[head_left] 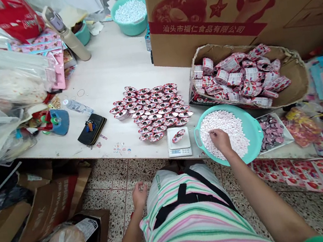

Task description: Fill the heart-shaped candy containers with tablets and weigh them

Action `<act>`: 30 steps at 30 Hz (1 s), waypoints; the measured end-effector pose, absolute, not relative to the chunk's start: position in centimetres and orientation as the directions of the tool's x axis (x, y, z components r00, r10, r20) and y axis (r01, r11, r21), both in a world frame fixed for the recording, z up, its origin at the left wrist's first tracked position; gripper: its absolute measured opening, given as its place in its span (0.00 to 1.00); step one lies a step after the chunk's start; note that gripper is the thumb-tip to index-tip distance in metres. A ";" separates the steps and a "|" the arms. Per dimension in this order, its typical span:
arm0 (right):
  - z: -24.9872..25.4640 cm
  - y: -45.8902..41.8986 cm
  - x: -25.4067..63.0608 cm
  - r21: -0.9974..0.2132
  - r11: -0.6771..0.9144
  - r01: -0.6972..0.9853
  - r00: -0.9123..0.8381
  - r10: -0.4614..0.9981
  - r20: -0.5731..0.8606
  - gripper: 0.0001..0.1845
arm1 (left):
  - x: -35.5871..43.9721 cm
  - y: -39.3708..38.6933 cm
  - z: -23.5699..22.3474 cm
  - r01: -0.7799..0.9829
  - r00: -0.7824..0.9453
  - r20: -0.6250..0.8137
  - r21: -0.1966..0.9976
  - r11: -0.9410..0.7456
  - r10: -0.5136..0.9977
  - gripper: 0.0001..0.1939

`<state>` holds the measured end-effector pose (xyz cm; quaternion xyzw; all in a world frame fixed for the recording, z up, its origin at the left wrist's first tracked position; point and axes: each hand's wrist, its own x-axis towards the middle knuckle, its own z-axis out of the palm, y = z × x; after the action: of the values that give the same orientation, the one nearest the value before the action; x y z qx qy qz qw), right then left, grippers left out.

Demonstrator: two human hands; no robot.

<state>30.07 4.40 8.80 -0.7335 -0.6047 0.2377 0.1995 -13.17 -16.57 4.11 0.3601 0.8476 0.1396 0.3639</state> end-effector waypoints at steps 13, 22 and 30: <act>8.9 3.0 30.3 -0.504 -0.238 0.830 0.121 0.960 -0.254 0.08 | -14.2 -10.6 2.7 0.624 -0.277 -0.559 0.514 0.588 0.782 0.19; 9.7 3.1 30.5 -0.503 -0.281 0.817 0.108 0.932 -0.345 0.08 | -11.9 -6.1 3.4 0.707 -0.204 -0.586 0.465 0.533 0.784 0.18; 10.5 2.7 30.7 -0.509 -0.265 0.819 0.085 0.933 -0.349 0.05 | -11.4 -6.8 2.8 0.697 -0.209 -0.586 0.473 0.539 0.783 0.18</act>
<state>30.67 2.72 10.52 -0.7308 -0.5993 0.3138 0.0911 -11.36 -6.79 2.82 0.4770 0.7756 0.0529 0.4100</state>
